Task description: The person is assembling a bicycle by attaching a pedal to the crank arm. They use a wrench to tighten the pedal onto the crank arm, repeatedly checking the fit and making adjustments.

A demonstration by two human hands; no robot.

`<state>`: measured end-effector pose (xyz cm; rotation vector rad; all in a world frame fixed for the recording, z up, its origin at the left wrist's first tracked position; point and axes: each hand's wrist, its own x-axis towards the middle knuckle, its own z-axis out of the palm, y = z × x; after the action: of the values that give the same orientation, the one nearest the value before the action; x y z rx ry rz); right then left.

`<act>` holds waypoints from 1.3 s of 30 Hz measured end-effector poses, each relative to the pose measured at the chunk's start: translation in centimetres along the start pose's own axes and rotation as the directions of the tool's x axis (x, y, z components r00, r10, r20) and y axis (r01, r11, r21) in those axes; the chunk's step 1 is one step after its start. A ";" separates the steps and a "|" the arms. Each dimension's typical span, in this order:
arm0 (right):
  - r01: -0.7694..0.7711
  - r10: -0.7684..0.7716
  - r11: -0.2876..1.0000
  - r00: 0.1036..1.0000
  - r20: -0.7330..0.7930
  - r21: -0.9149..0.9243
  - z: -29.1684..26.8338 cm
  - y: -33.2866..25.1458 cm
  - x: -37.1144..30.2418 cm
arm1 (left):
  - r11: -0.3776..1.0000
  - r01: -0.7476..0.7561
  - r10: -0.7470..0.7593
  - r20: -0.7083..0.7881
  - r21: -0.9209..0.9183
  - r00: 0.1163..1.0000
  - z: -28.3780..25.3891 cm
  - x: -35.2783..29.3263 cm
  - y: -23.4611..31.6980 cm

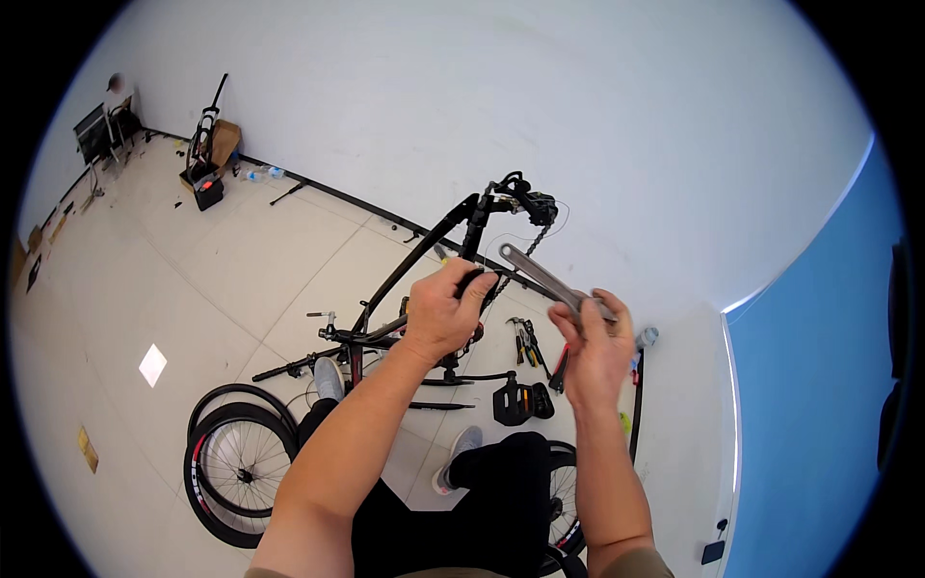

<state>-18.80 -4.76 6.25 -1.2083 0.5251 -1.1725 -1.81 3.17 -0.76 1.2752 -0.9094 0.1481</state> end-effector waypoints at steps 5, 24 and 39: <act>-0.075 0.074 0.984 0.997 0.013 0.162 0.0 2.8 -0.6 | 0.849 0.405 -0.348 0.218 -0.340 0.912 -1.5 2.1 1.6; 0.493 -0.458 0.868 0.841 0.288 -0.057 5.1 6.7 -5.9 | 0.934 0.153 -0.142 0.058 -0.324 0.988 -1.1 0.1 0.8; 0.387 -0.322 0.902 0.899 0.298 -0.192 3.7 8.4 -7.9 | 0.991 0.121 -0.130 0.162 0.062 0.978 -1.3 1.3 2.6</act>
<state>-15.22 3.23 -2.10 -1.7022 0.2582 -1.2537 -1.75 4.62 2.05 1.4051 -0.9683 -0.0348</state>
